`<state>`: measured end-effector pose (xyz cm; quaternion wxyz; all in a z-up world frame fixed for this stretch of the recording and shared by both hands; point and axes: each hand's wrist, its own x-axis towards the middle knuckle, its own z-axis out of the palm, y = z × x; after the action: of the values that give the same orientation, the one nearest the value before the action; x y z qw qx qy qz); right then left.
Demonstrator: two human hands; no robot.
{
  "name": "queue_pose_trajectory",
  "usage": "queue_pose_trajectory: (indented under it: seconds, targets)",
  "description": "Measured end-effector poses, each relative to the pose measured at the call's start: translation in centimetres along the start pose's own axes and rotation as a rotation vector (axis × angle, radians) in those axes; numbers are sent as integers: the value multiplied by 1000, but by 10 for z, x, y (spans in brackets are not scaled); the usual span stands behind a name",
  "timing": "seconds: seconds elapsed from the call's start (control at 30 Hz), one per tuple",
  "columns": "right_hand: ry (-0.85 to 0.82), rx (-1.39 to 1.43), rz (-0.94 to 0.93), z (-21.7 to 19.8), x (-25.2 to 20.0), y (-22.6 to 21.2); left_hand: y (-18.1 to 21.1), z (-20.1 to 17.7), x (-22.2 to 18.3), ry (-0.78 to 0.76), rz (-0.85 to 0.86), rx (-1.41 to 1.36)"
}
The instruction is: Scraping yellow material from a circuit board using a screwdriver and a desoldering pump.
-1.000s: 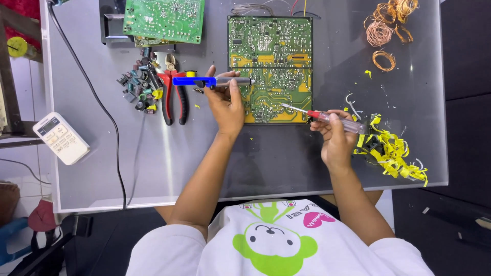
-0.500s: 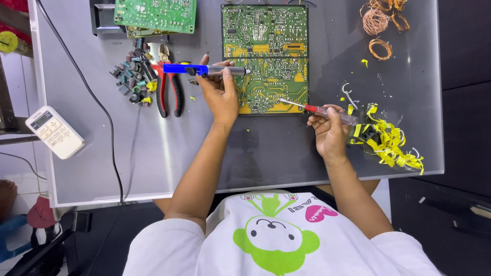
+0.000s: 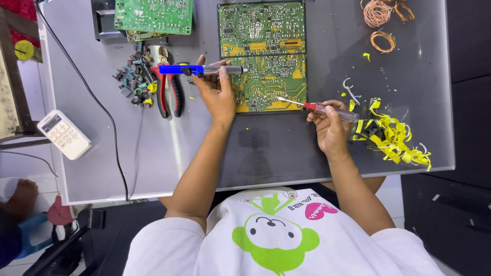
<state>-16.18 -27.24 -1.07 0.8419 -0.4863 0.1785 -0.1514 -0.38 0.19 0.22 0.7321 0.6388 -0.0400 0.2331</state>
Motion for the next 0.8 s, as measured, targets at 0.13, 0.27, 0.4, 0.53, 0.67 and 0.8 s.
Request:
queue_pose_trajectory:
  seconds: [0.13, 0.27, 0.4, 0.53, 0.67, 0.8]
  targets:
    - [14, 4, 7, -3, 0, -1, 17, -3, -12, 5, 15, -48]
    - [12, -4, 27, -2, 0, -1, 29, -19, -35, -13, -33, -40]
    - [13, -10, 34, -6, 3, -1, 35, -27, -45, -25, -66, -59]
    - [26, -39, 10, 3, -1, -8, 29, -29, -42, -51, -45, -52]
    - [9, -120, -45, 13, -8, -19, 19, -35, -42, -85, -2, -47]
    - [-9, -181, -93, 24, -13, -27, 18, -35, -43, -97, 16, -38]
